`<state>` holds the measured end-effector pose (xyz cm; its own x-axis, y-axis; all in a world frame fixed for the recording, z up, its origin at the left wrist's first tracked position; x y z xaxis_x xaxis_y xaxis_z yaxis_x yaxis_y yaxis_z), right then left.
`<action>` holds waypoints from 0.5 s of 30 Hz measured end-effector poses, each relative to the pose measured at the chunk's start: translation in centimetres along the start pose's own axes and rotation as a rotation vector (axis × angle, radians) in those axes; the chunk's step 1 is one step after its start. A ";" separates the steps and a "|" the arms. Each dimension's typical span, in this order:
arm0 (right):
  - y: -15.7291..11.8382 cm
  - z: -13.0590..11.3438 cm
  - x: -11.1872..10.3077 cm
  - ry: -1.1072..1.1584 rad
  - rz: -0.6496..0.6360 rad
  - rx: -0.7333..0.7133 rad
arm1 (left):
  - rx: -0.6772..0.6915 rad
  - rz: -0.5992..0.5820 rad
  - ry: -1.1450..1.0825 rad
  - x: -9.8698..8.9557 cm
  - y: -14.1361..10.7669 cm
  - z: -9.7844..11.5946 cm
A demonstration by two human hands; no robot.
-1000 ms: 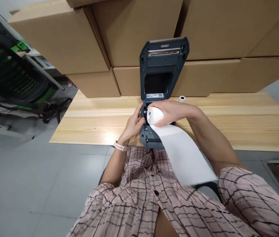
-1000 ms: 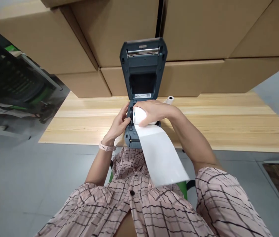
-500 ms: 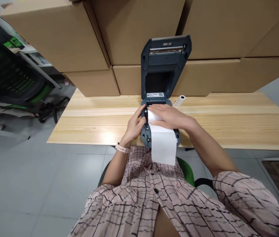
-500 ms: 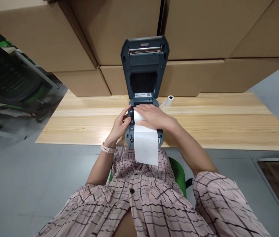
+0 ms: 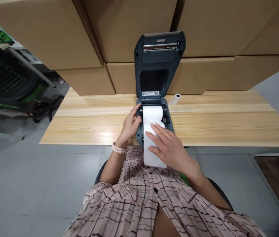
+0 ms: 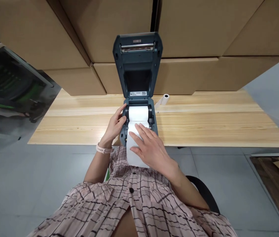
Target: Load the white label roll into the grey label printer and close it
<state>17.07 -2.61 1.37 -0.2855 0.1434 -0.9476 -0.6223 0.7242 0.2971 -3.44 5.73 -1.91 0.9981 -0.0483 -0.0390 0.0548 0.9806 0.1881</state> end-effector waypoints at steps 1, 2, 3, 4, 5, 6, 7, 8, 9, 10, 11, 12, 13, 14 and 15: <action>0.0 0.0 0.0 -0.002 0.000 0.005 | -0.005 0.003 0.007 0.0 0.0 0.1; 0.0 0.0 -0.1 -0.005 0.000 0.007 | -0.011 0.007 0.011 0.1 0.0 0.2; 0.0 0.0 -0.1 -0.007 -0.001 0.005 | -0.016 0.013 0.011 0.1 -0.1 0.3; -0.1 0.1 -0.2 -0.008 -0.002 -0.003 | -0.023 0.016 0.009 0.2 -0.1 0.4; -0.2 0.1 -0.3 -0.009 0.000 -0.016 | -0.030 0.016 0.005 0.2 -0.1 0.5; -0.3 0.3 -0.4 -0.007 0.001 -0.029 | -0.036 0.013 -0.002 0.3 -0.1 0.5; -0.4 0.4 -0.4 -0.004 0.002 -0.040 | -0.045 0.006 -0.011 0.3 -0.2 0.6; -0.6 0.6 -0.4 0.002 0.002 -0.048 | -0.054 0.000 -0.021 0.4 -0.3 0.6; -0.7 0.7 -0.4 0.010 0.000 -0.051 | -0.062 -0.005 -0.032 0.5 -0.6 0.6; -0.8 0.8 -0.4 0.020 -0.004 -0.052 | -0.069 -0.006 -0.046 0.6 -0.9 0.6; -0.9 0.9 -0.4 0.032 -0.007 -0.051 | -0.076 -0.003 -0.061 0.8 -1.3 0.7; -1.1 0.9 -0.4 0.045 -0.007 -0.051 | -0.088 0.002 -0.077 1.0 -1.9 0.8; -1.2 0.9 -0.4 0.059 -0.004 -0.050 | -0.104 0.006 -0.090 1.3 -2.6 0.9; -1.4 0.9 -0.5 0.075 -0.001 -0.048 | -0.124 0.010 -0.103 1.6 -3.4 1.2; -1.5 0.9 -0.6 0.097 0.003 -0.044 | -0.147 0.012 -0.112 1.9 -4.2 1.4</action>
<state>18.85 -3.24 1.42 -0.3552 0.0780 -0.9315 -0.6518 0.6936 0.3067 -1.72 1.23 -1.39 0.9960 -0.0496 0.0738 0.0466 0.9980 0.0420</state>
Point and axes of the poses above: each hand's wrist, its own y-axis towards the middle knuckle, its own x-axis out of the palm, z = x × y, the point moved 2 cm from there along y, towards the middle knuckle, and after that the axes turned 11 degrees about -y, right-handed, at the moved point
